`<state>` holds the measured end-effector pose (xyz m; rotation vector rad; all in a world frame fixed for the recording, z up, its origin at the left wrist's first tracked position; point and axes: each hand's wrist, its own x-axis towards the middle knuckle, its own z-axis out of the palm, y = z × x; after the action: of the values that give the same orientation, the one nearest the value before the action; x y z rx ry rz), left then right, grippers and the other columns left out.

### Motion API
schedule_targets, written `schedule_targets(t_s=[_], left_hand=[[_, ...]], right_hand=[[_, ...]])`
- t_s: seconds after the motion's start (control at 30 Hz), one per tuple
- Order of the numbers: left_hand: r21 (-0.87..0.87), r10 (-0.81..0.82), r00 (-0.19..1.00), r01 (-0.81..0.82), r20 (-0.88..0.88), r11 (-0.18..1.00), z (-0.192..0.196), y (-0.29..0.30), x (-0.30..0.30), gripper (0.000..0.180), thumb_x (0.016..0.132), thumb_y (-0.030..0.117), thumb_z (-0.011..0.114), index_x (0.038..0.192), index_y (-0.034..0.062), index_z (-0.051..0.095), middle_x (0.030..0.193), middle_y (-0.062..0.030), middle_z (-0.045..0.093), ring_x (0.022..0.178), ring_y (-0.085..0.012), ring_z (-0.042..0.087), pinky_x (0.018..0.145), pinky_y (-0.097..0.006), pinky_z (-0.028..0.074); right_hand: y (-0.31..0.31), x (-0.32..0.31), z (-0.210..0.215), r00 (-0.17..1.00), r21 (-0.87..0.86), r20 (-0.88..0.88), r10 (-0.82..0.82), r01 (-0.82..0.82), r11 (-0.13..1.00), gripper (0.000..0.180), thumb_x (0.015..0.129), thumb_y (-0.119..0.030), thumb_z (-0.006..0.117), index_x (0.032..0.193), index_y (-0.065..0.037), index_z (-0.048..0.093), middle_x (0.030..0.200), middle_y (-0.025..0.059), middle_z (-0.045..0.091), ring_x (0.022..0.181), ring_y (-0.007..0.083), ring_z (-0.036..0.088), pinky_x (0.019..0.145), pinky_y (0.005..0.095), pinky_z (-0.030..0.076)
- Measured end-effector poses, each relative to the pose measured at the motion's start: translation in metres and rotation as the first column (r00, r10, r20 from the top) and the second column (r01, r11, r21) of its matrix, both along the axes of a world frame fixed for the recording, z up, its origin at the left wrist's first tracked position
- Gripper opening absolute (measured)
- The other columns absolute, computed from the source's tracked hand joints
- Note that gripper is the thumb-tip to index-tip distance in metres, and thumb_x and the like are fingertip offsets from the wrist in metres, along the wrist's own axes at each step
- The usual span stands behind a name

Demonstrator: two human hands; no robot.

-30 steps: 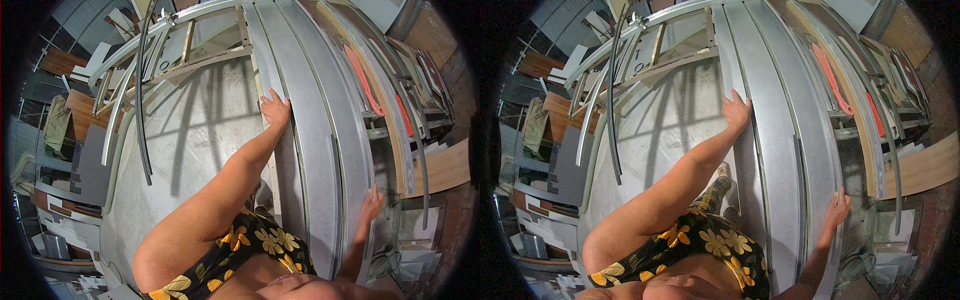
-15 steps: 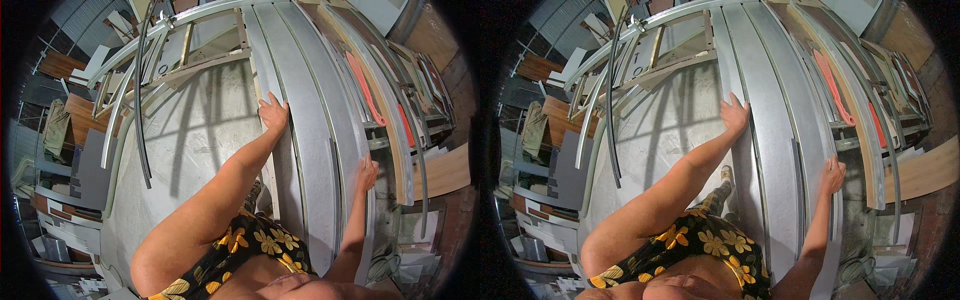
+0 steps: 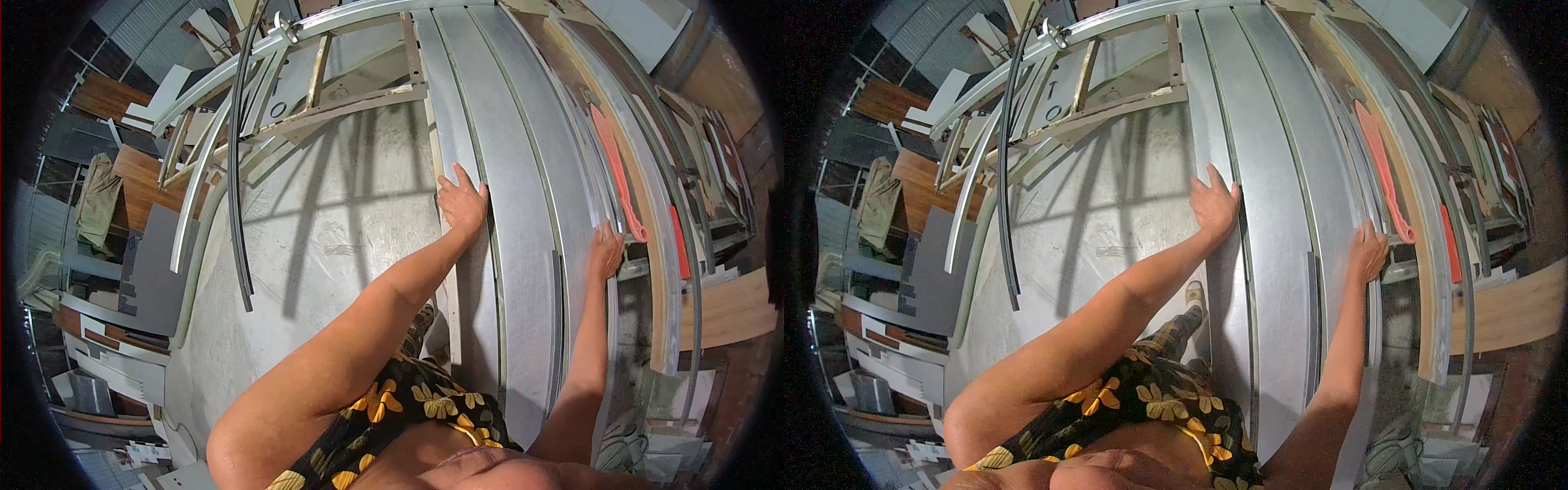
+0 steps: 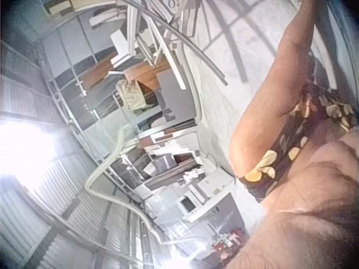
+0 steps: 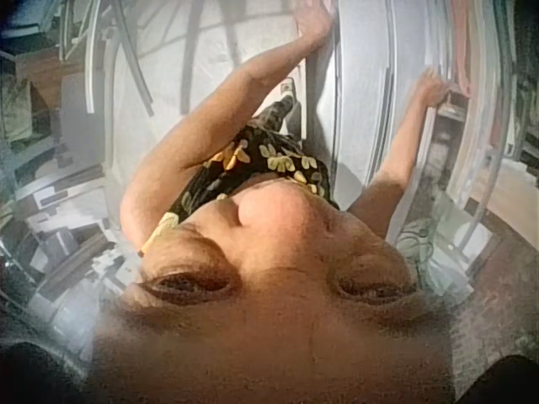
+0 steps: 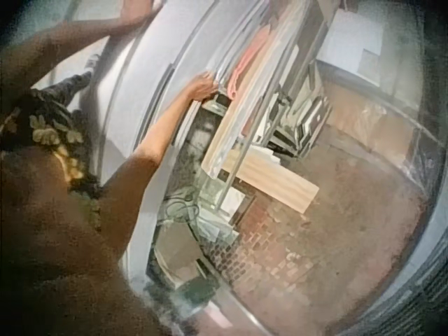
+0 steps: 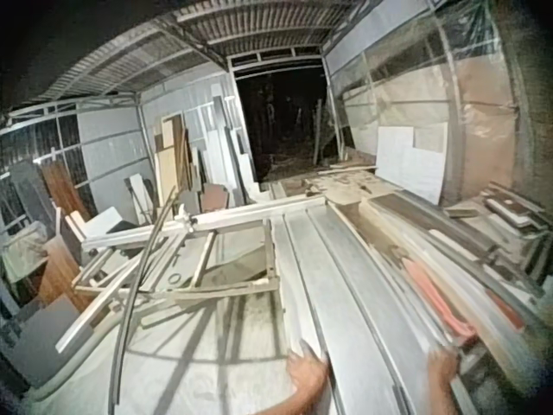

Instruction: The person aligns metal profiles and guide bars on the sliding table of a panel saw and slides the table back and forth by hand.

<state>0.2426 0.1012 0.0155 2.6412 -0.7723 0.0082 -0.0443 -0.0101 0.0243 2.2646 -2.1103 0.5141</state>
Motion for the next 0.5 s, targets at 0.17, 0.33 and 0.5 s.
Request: schedule_targets(t_s=[0.17, 0.33, 0.5], left_hand=[[0.063, -0.016, 1.000, 0.016, -0.003, 0.998, -0.001, -0.002, 0.004, 0.080, 0.086, 0.047, 0.062, 0.147, 0.0082, 0.028, 0.136, -0.0314, 0.038, 0.103, -0.0365, 0.055, 0.089, -0.045, 0.044], [0.030, -0.052, 0.996, 0.054, -0.071, 0.998, 0.000, -0.012, 0.010, 0.081, 0.085, 0.043, 0.064, 0.148, 0.0077, 0.026, 0.135, -0.0325, 0.036, 0.105, -0.0396, 0.053, 0.089, -0.046, 0.044], [0.020, -0.067, 0.993, 0.069, -0.094, 0.997, 0.001, -0.020, 0.019, 0.080, 0.085, 0.040, 0.065, 0.147, 0.0075, 0.027, 0.133, -0.0331, 0.037, 0.106, -0.0412, 0.052, 0.089, -0.048, 0.044]], right_hand=[[-0.037, 0.033, -0.004, 1.000, -0.040, -0.002, 0.032, -0.032, 0.999, 0.033, 0.090, -0.031, 0.061, 0.122, -0.023, 0.061, 0.096, 0.0144, 0.059, 0.096, 0.0339, 0.058, 0.081, 0.0471, 0.048], [-0.071, 0.063, -0.005, 1.000, -0.024, -0.003, 0.005, -0.005, 1.000, 0.035, 0.090, -0.033, 0.061, 0.124, -0.025, 0.060, 0.097, 0.0131, 0.059, 0.097, 0.0336, 0.058, 0.081, 0.0466, 0.049], [-0.100, 0.090, -0.009, 1.000, -0.017, -0.004, -0.003, 0.003, 1.000, 0.035, 0.090, -0.035, 0.061, 0.124, -0.026, 0.060, 0.100, 0.0119, 0.059, 0.099, 0.0324, 0.058, 0.081, 0.0460, 0.050]])
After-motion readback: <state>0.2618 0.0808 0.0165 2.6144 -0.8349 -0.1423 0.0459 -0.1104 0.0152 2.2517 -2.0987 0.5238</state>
